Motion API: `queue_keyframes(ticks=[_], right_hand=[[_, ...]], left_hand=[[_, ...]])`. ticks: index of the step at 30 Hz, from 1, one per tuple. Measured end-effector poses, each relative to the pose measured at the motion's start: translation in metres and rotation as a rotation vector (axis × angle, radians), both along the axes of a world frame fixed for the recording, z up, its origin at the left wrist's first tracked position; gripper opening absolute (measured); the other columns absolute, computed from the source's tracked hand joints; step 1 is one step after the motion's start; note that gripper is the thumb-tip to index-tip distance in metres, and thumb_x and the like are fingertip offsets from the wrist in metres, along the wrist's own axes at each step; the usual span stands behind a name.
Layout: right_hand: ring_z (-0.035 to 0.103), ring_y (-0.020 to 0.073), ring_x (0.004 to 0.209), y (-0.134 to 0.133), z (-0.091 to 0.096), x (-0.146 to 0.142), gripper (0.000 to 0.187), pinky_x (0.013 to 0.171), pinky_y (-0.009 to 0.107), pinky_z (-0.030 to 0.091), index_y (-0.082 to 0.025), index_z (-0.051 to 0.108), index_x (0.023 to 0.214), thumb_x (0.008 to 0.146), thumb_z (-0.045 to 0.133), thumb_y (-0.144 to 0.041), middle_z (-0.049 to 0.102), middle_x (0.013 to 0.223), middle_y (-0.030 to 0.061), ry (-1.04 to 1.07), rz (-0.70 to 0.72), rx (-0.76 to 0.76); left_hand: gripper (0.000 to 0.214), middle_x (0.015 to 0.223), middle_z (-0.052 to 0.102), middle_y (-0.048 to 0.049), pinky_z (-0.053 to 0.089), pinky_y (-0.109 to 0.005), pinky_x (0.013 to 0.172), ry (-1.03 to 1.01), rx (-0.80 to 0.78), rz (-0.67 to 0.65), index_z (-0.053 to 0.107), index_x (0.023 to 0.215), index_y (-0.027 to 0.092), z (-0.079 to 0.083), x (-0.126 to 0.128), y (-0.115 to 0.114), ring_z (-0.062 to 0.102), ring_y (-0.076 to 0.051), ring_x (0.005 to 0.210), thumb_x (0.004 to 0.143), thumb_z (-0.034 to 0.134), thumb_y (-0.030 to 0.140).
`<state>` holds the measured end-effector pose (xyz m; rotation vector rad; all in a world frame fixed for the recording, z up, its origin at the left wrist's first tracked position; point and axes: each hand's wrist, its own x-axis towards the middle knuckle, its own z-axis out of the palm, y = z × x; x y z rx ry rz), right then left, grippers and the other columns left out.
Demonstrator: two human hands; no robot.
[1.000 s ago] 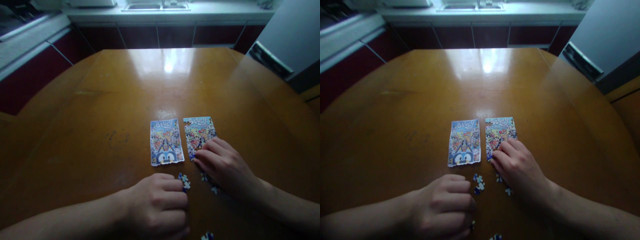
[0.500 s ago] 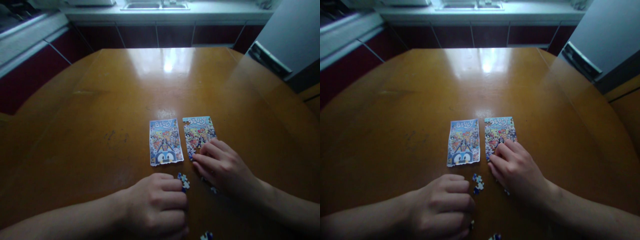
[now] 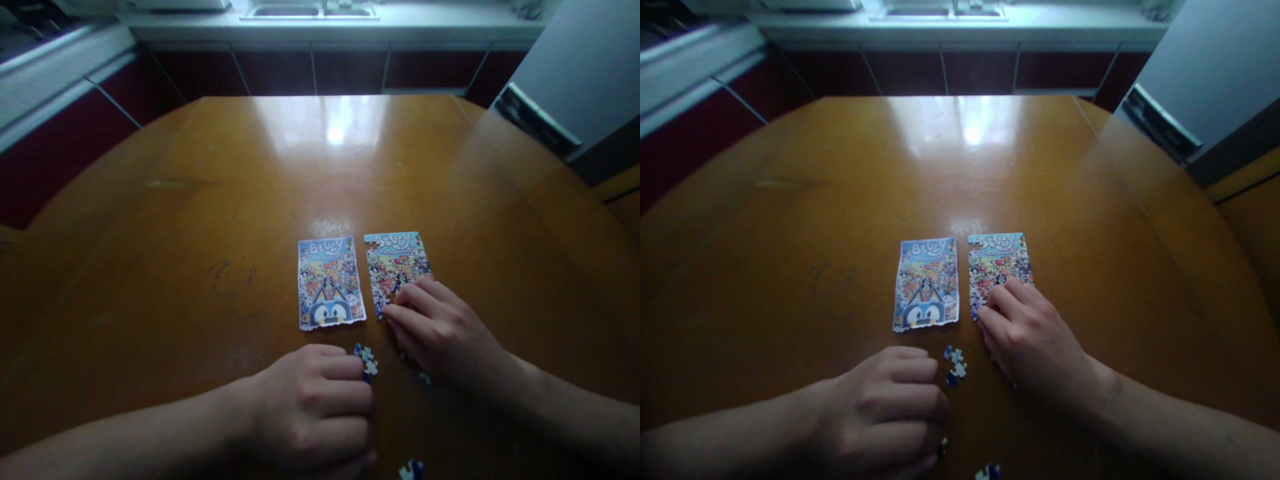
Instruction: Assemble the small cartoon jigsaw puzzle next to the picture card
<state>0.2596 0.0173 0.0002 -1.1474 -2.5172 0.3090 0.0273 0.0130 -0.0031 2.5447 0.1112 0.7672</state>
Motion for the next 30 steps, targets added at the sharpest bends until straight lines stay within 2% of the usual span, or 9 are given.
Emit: queue_keyframes(ticks=[4,8,11,15,19,22,24,26,30], right_hand=[[0.049,0.0214,0.085,0.003,-0.002,0.001,0.018,0.074,0.036,0.045,-0.012,0.07,0.093,0.092,0.053,-0.01,0.06,0.085,0.0091,0.121,-0.029,-0.063],[0.049,0.0198,0.084,0.006,-0.001,0.004,0.014,0.073,0.035,0.045,-0.011,0.07,0.093,0.091,0.056,-0.01,0.059,0.086,0.0089,0.25,-0.073,-0.045],[0.048,0.02,0.084,0.006,0.002,0.007,0.013,0.073,0.035,0.045,-0.013,0.071,0.091,0.089,0.058,-0.011,0.058,0.085,0.0085,0.236,-0.073,-0.023],[0.047,0.0201,0.083,0.006,0.002,0.007,0.014,0.072,0.035,0.044,-0.014,0.071,0.09,0.089,0.058,-0.013,0.057,0.085,0.0076,0.172,0.009,-0.055],[0.048,0.0215,0.089,0.007,-0.001,0.003,0.015,0.076,0.037,0.046,-0.015,0.07,0.089,0.091,0.054,-0.013,0.058,0.089,0.0083,0.111,0.033,-0.108],[0.05,0.0218,0.093,0.009,0.0,0.003,0.016,0.08,0.037,0.047,-0.016,0.068,0.091,0.091,0.053,-0.012,0.059,0.092,0.0085,0.159,0.027,-0.144],[0.052,0.0215,0.094,0.013,0.003,0.008,0.016,0.081,0.037,0.048,-0.017,0.067,0.095,0.09,0.054,-0.01,0.06,0.094,0.0081,0.221,-0.031,-0.111],[0.054,0.0223,0.094,0.019,0.006,0.016,0.017,0.081,0.038,0.049,-0.019,0.066,0.099,0.089,0.056,-0.01,0.062,0.096,0.008,0.254,-0.152,-0.032],[0.056,0.0262,0.103,0.036,0.007,0.035,0.017,0.09,0.045,0.048,-0.02,0.066,0.104,0.09,0.057,-0.017,0.063,0.106,0.0103,0.207,-0.313,0.043]], left_hand=[[0.019,0.059,0.054,-0.002,0.023,-0.034,0.047,0.012,-0.006,-0.003,0.059,0.059,0.016,0.002,0.001,0.001,0.032,-0.015,0.054,0.074,0.069,0.02],[0.021,0.059,0.054,-0.0019,0.023,-0.034,0.047,0.011,-0.002,0.001,0.057,0.057,0.016,0.002,0.0,0.001,0.033,-0.015,0.054,0.072,0.072,0.021],[0.021,0.06,0.053,-0.0017,0.023,-0.034,0.047,0.007,0.0,-0.008,0.057,0.058,0.016,0.0,0.0,0.001,0.033,-0.014,0.054,0.072,0.073,0.02],[0.021,0.061,0.054,-0.002,0.022,-0.034,0.047,0.02,0.0,-0.018,0.058,0.058,0.016,-0.001,0.0,0.001,0.032,-0.014,0.054,0.074,0.071,0.02],[0.019,0.06,0.054,-0.002,0.023,-0.034,0.046,0.019,-0.001,-0.012,0.059,0.059,0.016,0.0,0.0,0.001,0.032,-0.015,0.054,0.074,0.07,0.019],[0.02,0.06,0.055,-0.0021,0.024,-0.034,0.046,0.01,-0.001,-0.008,0.058,0.058,0.016,0.002,0.001,0.002,0.033,-0.014,0.054,0.074,0.07,0.019],[0.021,0.06,0.055,-0.0022,0.024,-0.034,0.046,0.01,0.002,-0.011,0.057,0.057,0.016,0.003,0.001,0.002,0.033,-0.014,0.054,0.074,0.07,0.019],[0.02,0.061,0.055,-0.0023,0.024,-0.034,0.047,0.01,0.006,-0.015,0.057,0.058,0.017,0.003,0.0,0.002,0.033,-0.015,0.055,0.074,0.069,0.019],[0.021,0.062,0.056,-0.0023,0.023,-0.034,0.047,0.006,0.003,-0.019,0.055,0.057,0.017,0.001,0.0,0.001,0.032,-0.014,0.055,0.073,0.069,0.018]])
